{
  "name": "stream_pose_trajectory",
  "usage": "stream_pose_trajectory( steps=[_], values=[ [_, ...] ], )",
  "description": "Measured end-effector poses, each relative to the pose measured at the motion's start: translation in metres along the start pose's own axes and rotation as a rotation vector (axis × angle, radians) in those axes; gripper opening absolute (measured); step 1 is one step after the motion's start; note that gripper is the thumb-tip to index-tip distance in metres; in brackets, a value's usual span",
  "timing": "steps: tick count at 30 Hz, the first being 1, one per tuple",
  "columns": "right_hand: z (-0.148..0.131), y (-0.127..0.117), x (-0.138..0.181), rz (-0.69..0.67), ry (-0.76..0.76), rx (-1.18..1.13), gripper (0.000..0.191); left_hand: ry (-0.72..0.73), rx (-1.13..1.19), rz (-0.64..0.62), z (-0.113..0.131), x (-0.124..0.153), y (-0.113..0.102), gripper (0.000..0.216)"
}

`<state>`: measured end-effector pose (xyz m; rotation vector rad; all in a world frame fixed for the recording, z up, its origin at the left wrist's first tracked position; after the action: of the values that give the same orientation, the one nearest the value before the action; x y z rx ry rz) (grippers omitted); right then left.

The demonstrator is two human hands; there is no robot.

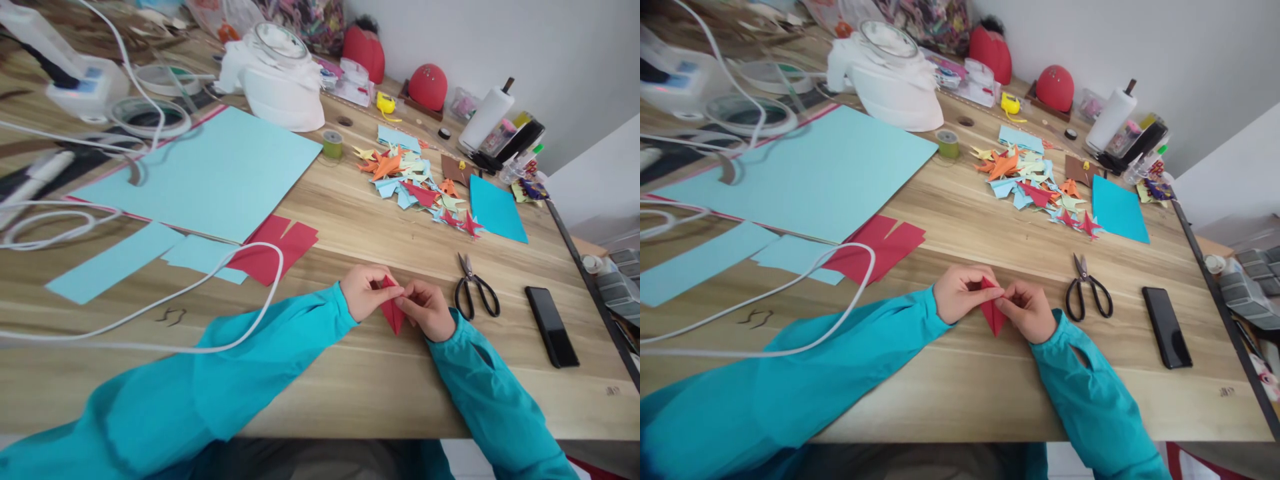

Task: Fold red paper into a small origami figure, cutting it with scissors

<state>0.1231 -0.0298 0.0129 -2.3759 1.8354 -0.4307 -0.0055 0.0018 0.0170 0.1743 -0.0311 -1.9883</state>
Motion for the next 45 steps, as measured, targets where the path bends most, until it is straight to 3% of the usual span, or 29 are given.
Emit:
stream_pose_trajectory(
  steps=[10,15,21,27,32,45],
  values=[
    [0.002,0.001,0.0,-0.018,-0.004,-0.034,0.032,-0.06,0.148,-0.005,-0.005,-0.003,-0.001,0.041],
    [0.002,0.001,-0.001,0.014,0.016,-0.066,0.033,-0.013,0.12,-0.004,-0.003,-0.001,-0.002,0.046],
    [0.007,-0.003,-0.002,0.071,0.03,-0.132,0.032,0.072,0.012,-0.011,0.003,0.001,0.0,0.031],
    [0.003,-0.002,-0.001,0.05,0.022,-0.112,0.03,0.123,0.084,0.12,0.003,0.001,-0.004,0.017],
    [0.001,-0.002,-0.001,0.084,0.017,-0.116,0.031,0.083,0.116,0.093,-0.001,0.0,-0.002,0.018],
    [0.002,-0.002,-0.003,0.04,0.066,-0.104,0.035,0.202,0.071,0.193,0.007,0.003,-0.005,0.011]
  ],
)
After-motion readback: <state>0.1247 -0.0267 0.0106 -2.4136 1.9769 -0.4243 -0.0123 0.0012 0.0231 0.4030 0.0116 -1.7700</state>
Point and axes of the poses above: each hand's wrist, its own x-axis away from the middle knuckle, its own y-axis out of the palm, z = x × y, the point moved 4 cm from there along -x, towards the middle knuckle, and after that the axes turned 10 degrees about x, right-handed, at the moved point
